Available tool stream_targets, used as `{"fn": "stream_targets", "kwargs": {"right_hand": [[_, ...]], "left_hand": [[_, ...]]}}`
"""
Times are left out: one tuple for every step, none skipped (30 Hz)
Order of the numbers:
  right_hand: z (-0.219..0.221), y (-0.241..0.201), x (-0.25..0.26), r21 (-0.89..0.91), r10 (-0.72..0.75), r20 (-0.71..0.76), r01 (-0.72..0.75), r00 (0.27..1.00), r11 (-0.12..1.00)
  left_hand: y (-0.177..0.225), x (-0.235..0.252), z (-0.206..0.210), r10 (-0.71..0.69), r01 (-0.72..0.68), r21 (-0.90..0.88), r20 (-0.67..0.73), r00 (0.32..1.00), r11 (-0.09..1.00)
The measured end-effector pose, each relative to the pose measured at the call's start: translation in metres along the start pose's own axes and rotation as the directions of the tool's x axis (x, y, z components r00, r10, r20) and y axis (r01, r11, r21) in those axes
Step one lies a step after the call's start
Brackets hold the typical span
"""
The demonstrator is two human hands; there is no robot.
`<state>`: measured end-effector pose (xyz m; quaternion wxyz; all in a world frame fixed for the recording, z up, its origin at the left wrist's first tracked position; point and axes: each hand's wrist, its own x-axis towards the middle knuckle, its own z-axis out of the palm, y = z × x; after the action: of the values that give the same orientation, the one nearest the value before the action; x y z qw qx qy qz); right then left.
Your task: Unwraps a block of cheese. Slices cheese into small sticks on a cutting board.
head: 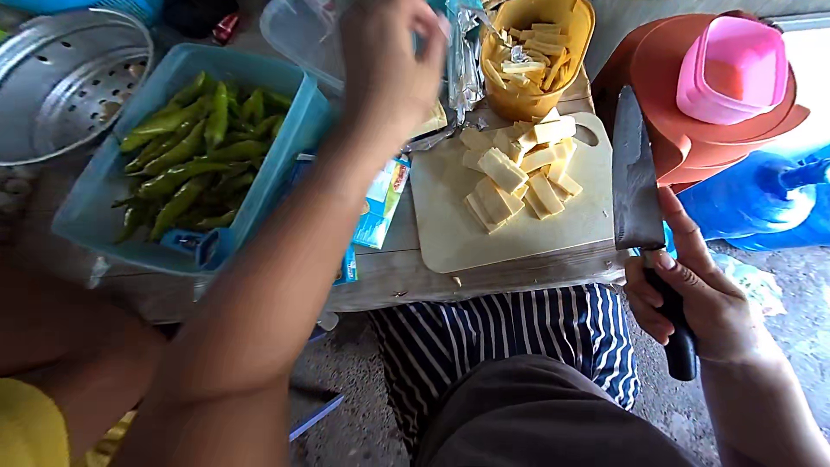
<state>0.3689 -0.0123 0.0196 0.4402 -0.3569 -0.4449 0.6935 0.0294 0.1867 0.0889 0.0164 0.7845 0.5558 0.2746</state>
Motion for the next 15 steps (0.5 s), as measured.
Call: {"fn": "stream_targets", "kwargs": {"right_hand": [[0.0,0.0,0.001,-0.003,-0.004,-0.01,0.004,1.0,1.0],[0.001,-0.001,0.002,-0.009,-0.006,-0.013,0.006,1.0,1.0],[0.002,-0.001,0.003,-0.019,-0.01,-0.01,0.009,1.0,1.0],[0.003,-0.001,0.004,-0.027,-0.013,-0.001,0.013,1.0,1.0],[0.004,-0.001,0.005,-0.033,-0.016,0.009,0.017,1.0,0.999],[0.006,0.0,0.006,-0.039,-0.019,0.019,0.019,1.0,0.999],[0.007,0.0,0.006,-0.043,-0.021,0.031,0.023,0.999,0.999],[0.009,0.001,0.006,-0.041,-0.026,0.045,0.028,0.999,0.999],[0.01,0.002,0.005,-0.036,-0.029,0.056,0.031,0.998,0.999],[0.011,0.003,0.004,-0.032,-0.032,0.062,0.034,0.998,0.999],[0.012,0.004,0.003,-0.028,-0.033,0.066,0.035,0.997,0.999],[0.012,0.005,0.003,-0.023,-0.033,0.067,0.035,0.997,0.999],[0.011,0.006,0.002,-0.022,-0.034,0.063,0.036,0.997,0.999],[0.011,0.006,0.001,-0.025,-0.036,0.059,0.038,0.998,0.999],[0.01,0.006,0.0,-0.03,-0.039,0.052,0.041,0.998,0.999]], "left_hand": [[0.033,-0.02,-0.007,-0.062,0.071,-0.047,0.16,0.985,0.996],[0.053,-0.038,-0.004,-0.082,0.102,-0.067,0.251,0.964,0.993],[0.064,-0.054,0.003,-0.078,0.105,-0.078,0.293,0.953,0.991],[0.067,-0.067,0.013,-0.068,0.095,-0.078,0.299,0.952,0.992],[0.067,-0.076,0.021,-0.062,0.087,-0.073,0.293,0.954,0.993],[0.066,-0.082,0.027,-0.065,0.088,-0.071,0.282,0.957,0.994],[0.064,-0.086,0.032,-0.072,0.095,-0.074,0.263,0.962,0.993],[0.063,-0.088,0.036,-0.085,0.109,-0.085,0.243,0.966,0.99],[0.063,-0.09,0.038,-0.101,0.127,-0.101,0.225,0.969,0.987],[0.062,-0.09,0.039,-0.119,0.146,-0.118,0.213,0.97,0.982],[0.063,-0.091,0.039,-0.134,0.162,-0.129,0.203,0.97,0.978],[0.063,-0.091,0.04,-0.144,0.171,-0.135,0.19,0.971,0.976],[0.062,-0.092,0.042,-0.146,0.171,-0.14,0.173,0.974,0.975],[0.062,-0.092,0.044,-0.143,0.166,-0.15,0.155,0.977,0.975],[0.062,-0.093,0.045,-0.142,0.165,-0.162,0.143,0.98,0.973]]}}
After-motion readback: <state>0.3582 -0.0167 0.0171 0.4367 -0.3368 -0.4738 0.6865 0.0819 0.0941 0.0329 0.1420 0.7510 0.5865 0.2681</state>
